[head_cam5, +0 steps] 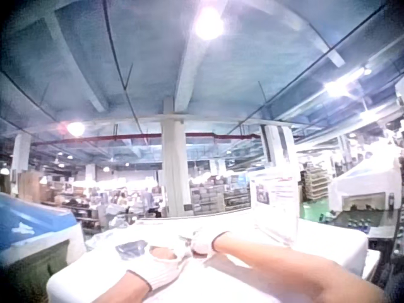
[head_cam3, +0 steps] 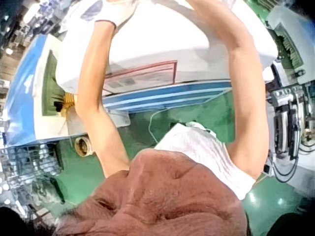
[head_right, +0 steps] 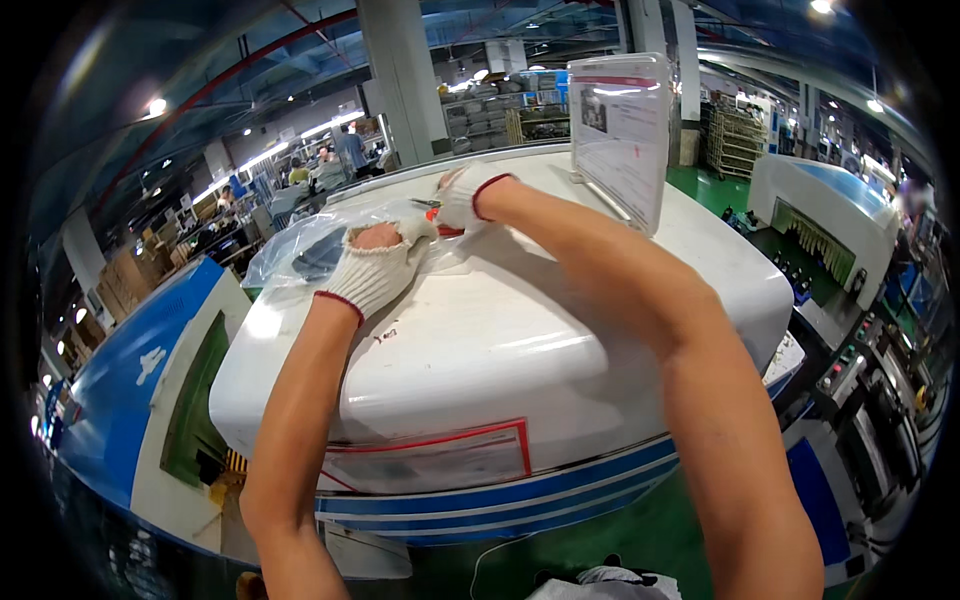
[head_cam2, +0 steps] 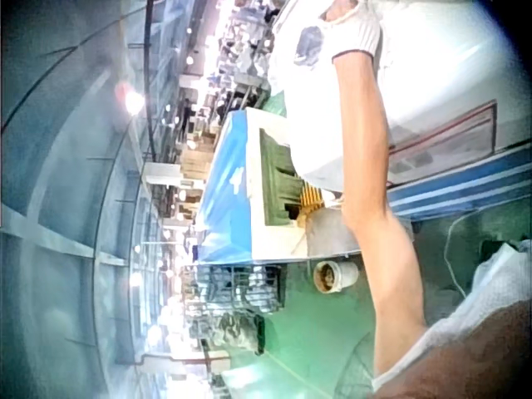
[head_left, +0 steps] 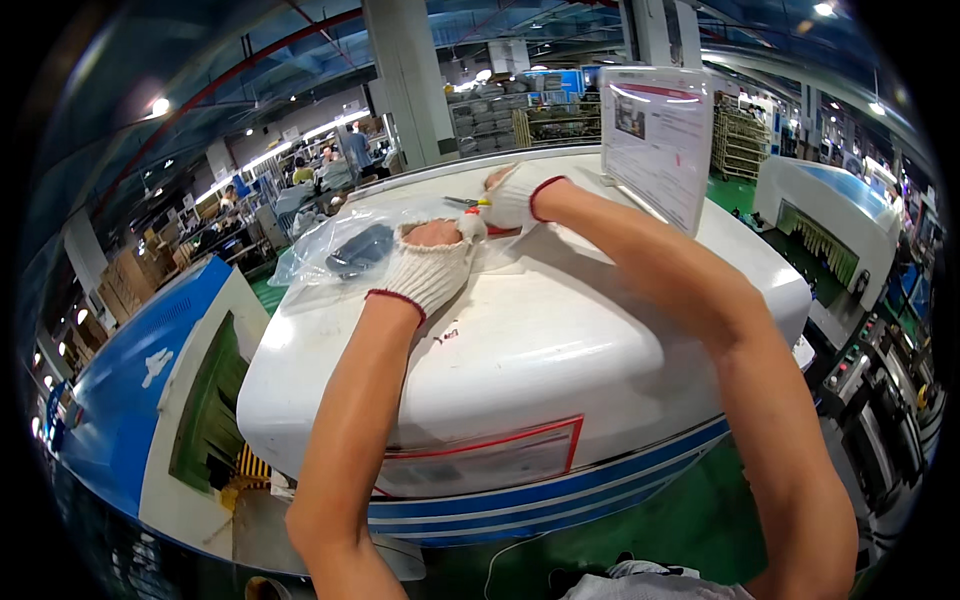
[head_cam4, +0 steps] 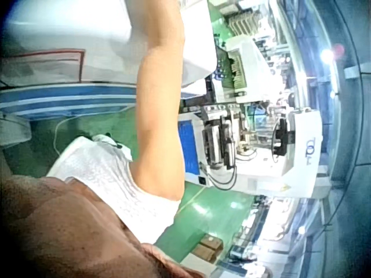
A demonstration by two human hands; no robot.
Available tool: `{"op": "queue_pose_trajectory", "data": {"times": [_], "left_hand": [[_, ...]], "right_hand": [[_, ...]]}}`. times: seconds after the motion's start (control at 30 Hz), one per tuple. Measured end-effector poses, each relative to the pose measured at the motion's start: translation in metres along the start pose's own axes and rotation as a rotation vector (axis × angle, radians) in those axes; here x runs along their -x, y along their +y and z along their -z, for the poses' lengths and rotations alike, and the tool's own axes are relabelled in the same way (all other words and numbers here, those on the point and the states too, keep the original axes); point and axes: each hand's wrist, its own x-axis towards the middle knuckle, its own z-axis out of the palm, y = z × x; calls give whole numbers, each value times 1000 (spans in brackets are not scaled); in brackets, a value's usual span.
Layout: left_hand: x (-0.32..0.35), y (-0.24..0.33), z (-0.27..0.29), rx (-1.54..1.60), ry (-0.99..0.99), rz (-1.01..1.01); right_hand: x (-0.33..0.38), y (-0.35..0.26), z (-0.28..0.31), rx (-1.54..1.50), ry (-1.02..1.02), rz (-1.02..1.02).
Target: The person uses shears to cut open a plastic package containing a pair of blue sneakers. They then repeatedly pick up the sneakers from a table, place them into a machine, and remove them to place them back on the table. The person wears white gloves throughout the process.
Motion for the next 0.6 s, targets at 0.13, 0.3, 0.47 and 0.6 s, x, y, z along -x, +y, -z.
{"op": "queue_pose_trajectory", "data": {"times": [0.13, 0.3, 0.47, 0.6], "left_hand": [[10, -9, 16, 106, 139, -27], [13, -8, 33, 126, 326, 26], [8, -18, 18, 28, 440, 31], [19, -24, 16, -38, 452, 7]], "right_hand": [[22, 15, 37, -118, 253, -133], [114, 42, 44, -174, 540, -79], [249, 27, 29, -498, 673, 111], [296, 19, -6, -568, 623, -25]]}}
